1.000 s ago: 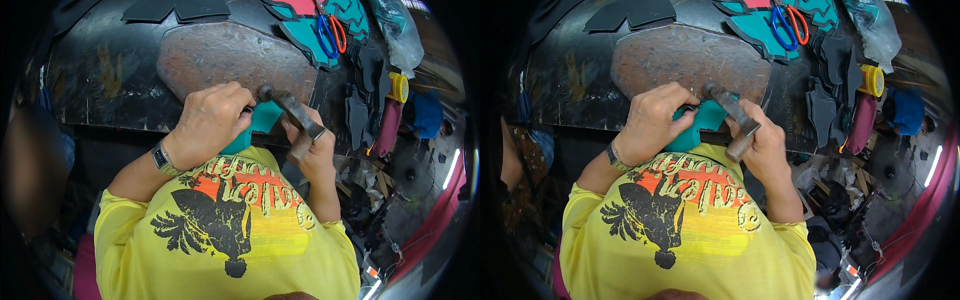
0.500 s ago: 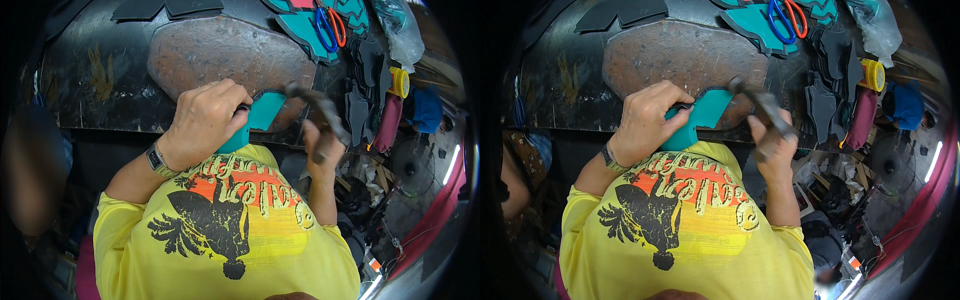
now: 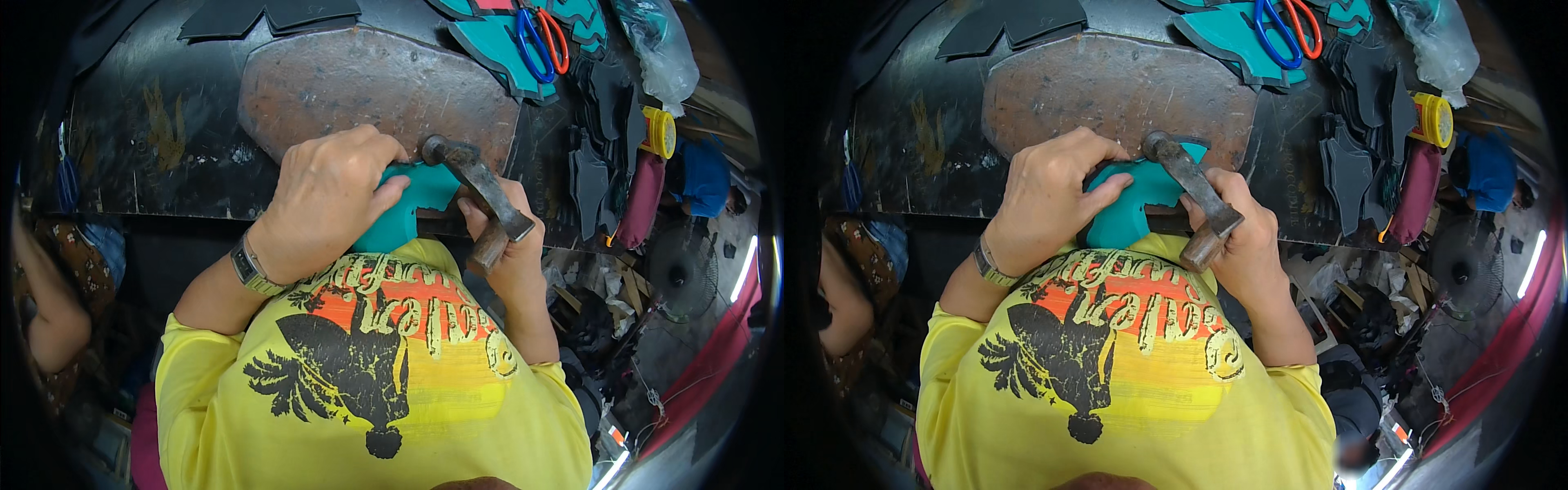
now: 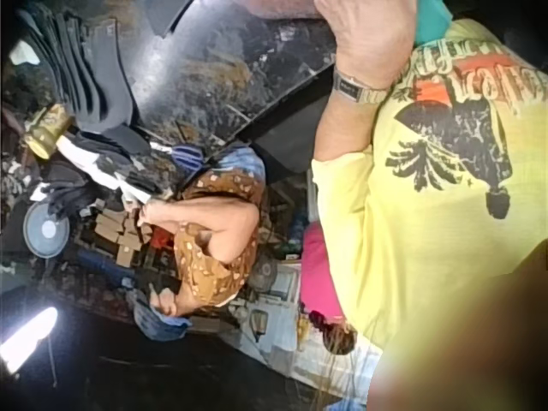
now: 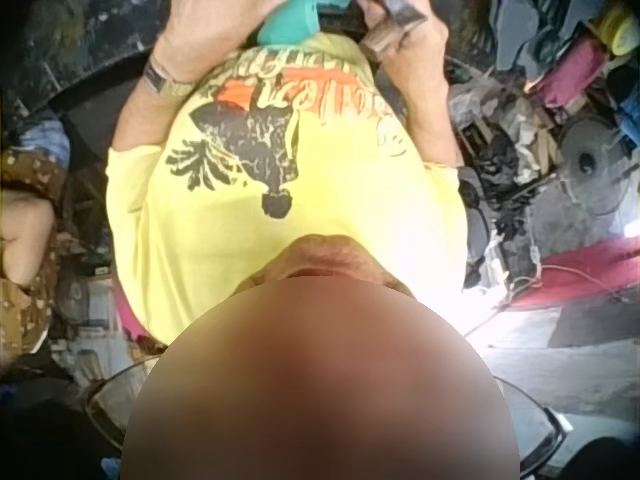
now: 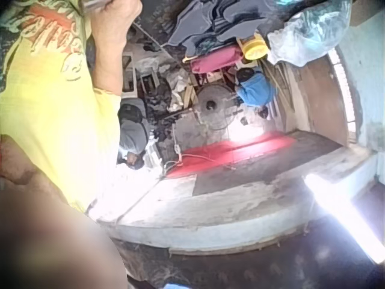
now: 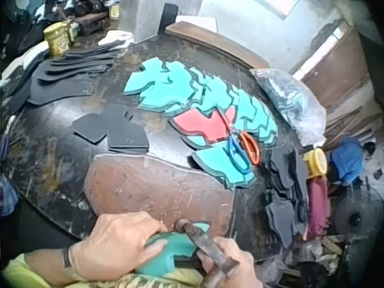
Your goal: The person uses a hammer and a chisel-like tool to punch holes along the edges of green and black rubber pieces. They then use scissors to trim the edges of the black rubber pieces. The person repeats the punching and trimming process on multiple pieces.
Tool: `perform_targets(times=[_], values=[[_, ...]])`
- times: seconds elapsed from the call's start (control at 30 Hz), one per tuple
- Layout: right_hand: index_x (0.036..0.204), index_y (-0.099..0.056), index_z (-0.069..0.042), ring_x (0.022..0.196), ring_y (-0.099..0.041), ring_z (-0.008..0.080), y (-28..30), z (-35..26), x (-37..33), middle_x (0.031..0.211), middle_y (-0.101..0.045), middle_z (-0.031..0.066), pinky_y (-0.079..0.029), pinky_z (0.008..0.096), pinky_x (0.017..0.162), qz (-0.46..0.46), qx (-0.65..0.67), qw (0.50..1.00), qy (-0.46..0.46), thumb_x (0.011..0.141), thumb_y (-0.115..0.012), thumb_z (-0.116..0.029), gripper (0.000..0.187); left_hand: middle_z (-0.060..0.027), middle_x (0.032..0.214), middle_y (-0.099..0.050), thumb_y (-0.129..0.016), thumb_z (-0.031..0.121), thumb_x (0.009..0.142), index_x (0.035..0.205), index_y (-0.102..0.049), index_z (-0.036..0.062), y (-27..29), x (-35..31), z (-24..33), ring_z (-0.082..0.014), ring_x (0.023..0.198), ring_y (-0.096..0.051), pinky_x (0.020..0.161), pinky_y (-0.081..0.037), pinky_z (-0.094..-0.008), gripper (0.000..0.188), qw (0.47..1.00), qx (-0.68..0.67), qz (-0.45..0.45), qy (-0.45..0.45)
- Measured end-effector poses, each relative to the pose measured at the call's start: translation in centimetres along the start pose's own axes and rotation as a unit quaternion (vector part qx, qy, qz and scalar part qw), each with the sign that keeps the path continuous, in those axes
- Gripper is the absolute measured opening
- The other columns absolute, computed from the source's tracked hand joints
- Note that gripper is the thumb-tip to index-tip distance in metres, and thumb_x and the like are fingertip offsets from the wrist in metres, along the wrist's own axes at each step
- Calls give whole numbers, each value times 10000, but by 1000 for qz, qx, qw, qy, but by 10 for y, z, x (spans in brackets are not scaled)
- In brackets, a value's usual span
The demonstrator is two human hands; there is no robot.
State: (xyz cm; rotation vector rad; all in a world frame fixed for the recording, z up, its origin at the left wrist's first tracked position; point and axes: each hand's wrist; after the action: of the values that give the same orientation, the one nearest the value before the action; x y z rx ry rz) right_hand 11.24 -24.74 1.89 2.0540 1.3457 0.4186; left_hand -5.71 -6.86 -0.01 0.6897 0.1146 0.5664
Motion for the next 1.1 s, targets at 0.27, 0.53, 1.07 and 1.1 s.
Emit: perform_targets(times=[0.27,0.53,1.07,1.1], values=[[1145,-678,-12,780,-742,197,9,-5,-9,953,-728,136,-566,318,703,83,-18,996,9,872,-812,-79,311,-77,867,-641,-809,59,720,890,-650,66,-10,-4,-8,-289,810,-673,703,-537,-396,233,995,-28,31,-88],[1092,-668,-39,742,-731,209,-6,-16,1,880,-708,141,-552,316,671,21,-25,999,17,870,-806,-80,265,-71,867,-608,-785,30,716,864,-615,70,-17,-6,-13,-278,801,-645,700,-536,-390,229,989,-31,60,-132],[1128,-650,30,772,-661,120,4,10,-11,903,-727,66,-531,262,747,137,1,991,-12,881,-793,-24,291,-91,846,-627,-772,7,730,868,-647,41,-21,-9,-17,-280,773,-654,696,-538,-379,189,984,-47,93,-146],[1128,-651,29,774,-649,116,7,17,-10,909,-719,62,-523,256,749,184,-28,982,-33,879,-798,-24,295,-91,846,-628,-776,7,727,870,-649,41,-22,-9,-17,-282,774,-657,696,-538,-379,194,984,-45,95,-144]])
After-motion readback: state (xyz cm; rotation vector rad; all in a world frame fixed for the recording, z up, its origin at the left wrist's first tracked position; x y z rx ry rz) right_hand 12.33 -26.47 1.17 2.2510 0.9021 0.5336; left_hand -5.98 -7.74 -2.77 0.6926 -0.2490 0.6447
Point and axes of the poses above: each hand's wrist, its own x-axis towards the middle knuckle, its own y-axis out of the back of the hand, z = x × y
